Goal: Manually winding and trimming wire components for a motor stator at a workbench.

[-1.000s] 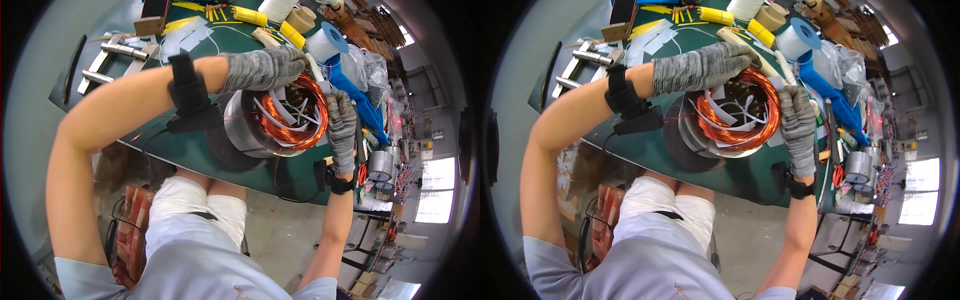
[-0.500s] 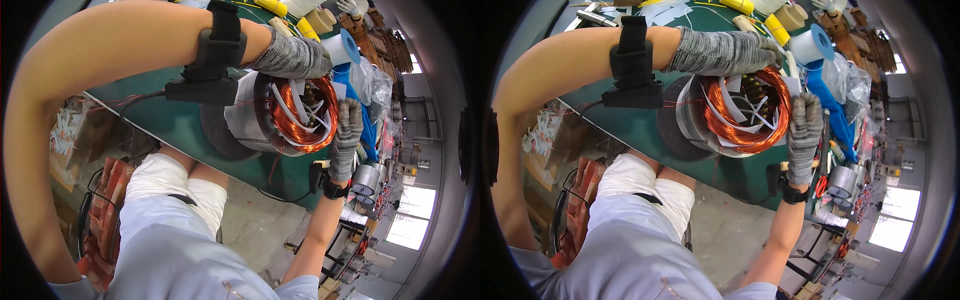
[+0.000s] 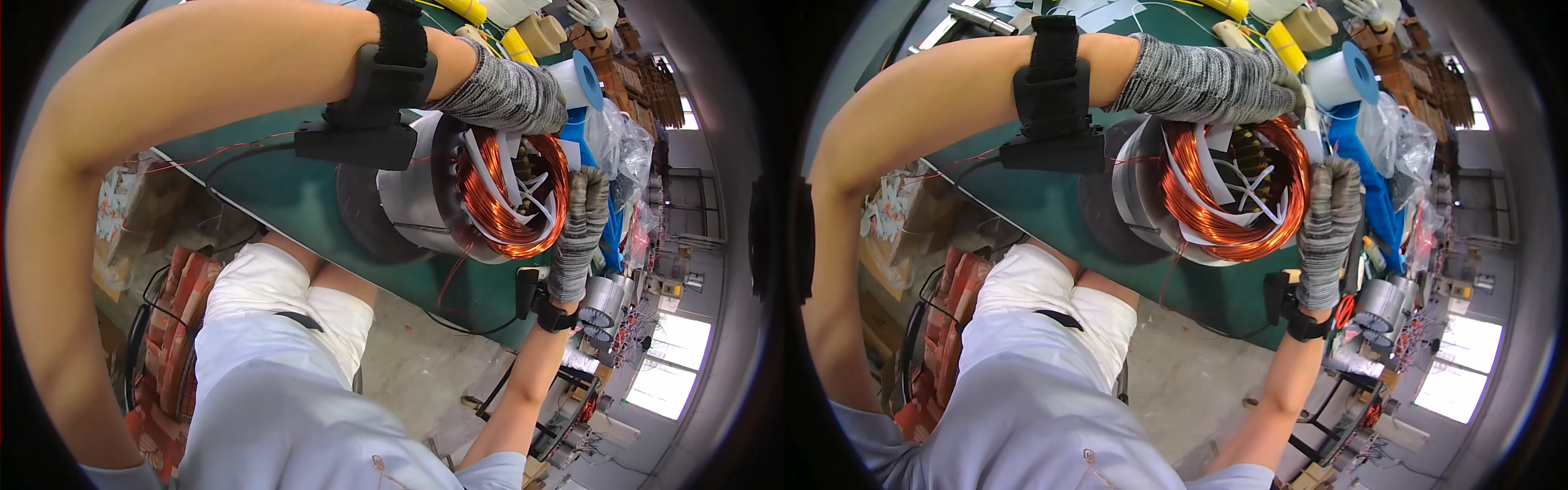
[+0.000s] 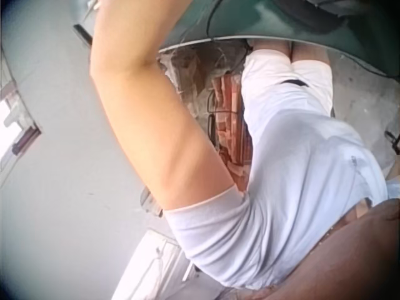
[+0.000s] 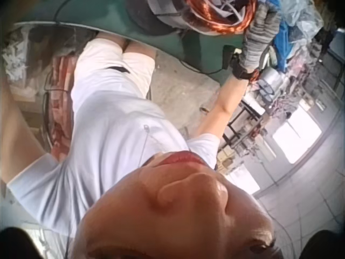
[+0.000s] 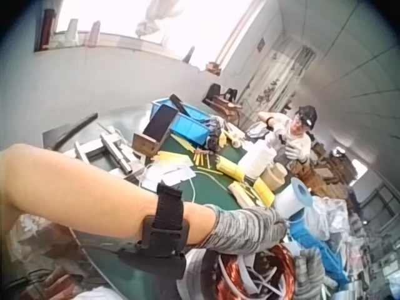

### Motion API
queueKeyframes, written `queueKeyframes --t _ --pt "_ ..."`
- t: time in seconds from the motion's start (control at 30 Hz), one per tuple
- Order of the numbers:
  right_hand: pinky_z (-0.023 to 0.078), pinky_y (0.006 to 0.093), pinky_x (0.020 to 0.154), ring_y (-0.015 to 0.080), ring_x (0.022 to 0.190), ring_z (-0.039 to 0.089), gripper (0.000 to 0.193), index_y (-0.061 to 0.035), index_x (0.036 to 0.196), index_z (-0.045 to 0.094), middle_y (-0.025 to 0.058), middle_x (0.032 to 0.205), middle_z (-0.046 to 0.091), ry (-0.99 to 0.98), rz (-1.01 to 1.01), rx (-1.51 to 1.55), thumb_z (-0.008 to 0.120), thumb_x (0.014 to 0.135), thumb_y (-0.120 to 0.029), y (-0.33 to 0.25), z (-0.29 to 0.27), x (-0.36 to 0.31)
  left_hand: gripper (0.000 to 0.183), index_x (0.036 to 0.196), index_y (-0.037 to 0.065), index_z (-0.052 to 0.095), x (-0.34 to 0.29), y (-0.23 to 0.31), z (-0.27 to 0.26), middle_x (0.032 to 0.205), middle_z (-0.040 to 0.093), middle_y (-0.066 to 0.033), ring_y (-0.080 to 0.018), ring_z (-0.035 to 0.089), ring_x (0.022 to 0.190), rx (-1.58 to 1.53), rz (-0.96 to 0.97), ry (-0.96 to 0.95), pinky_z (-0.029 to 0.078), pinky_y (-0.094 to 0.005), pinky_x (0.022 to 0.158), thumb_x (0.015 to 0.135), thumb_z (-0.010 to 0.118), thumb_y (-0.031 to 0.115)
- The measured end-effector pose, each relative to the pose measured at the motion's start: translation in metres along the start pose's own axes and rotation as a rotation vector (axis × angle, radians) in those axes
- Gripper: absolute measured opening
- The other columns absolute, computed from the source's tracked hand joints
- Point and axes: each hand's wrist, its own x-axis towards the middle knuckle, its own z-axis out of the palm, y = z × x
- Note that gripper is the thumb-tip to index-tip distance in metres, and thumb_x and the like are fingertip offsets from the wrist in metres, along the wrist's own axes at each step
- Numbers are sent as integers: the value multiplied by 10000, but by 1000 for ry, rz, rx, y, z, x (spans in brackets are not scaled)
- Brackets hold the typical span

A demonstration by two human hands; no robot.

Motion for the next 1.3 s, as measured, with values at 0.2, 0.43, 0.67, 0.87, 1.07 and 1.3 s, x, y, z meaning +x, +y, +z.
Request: queueKeyframes --t 0.2,0.43,0.67,0.87,1.07,1.3 --pt "416 260 769 148 822 508 157 7 1012 527 82 908 586 19 -75 -39 497 888 -85 6 -6 -21 229 1088 19 523 -1 0 2 1041 559 -112 -202 524 989 -36 -2 -1 408 -289 886 906 421 115" --pt "416 210 774 91 798 511 165 -6 1006 567 21 896 578 -106 322 85 548 866 -91 -31 -29 -44 225 1085 21 524 -2 0 -1 1035 563 -108 -191 525 984 -90 -29 0 408 -283 882 911 417 114" --pt "390 239 890 110 965 528 260 -14 1120 551 49 1055 584 -144 116 5 539 875 -100 -12 -28 -26 221 1082 24 526 -8 0 1 1029 567 -104 -181 526 979 -131 -35 -1 409 -277 877 916 412 114" --pt "367 277 939 192 1064 507 302 -32 1202 501 103 1168 526 27 -128 -332 436 907 -52 2 -2 -48 217 1079 26 527 -1 -2 4 1024 570 -100 -172 526 975 -183 -31 -10 409 -272 874 920 408 114" --pt "414 234 729 103 763 479 175 -13 918 531 38 864 538 301 102 -60 467 922 -176 -17 22 -44 214 1076 28 528 -6 -1 1 1019 574 -97 -163 526 971 -202 -49 1 410 -267 870 924 404 114" --pt "411 228 736 110 755 464 190 -4 927 516 34 847 506 263 0 -88 486 911 -191 -17 17 -24 211 1073 30 529 -1 -1 4 1012 578 -93 -153 527 967 -258 -51 -2 410 -261 866 929 400 114"
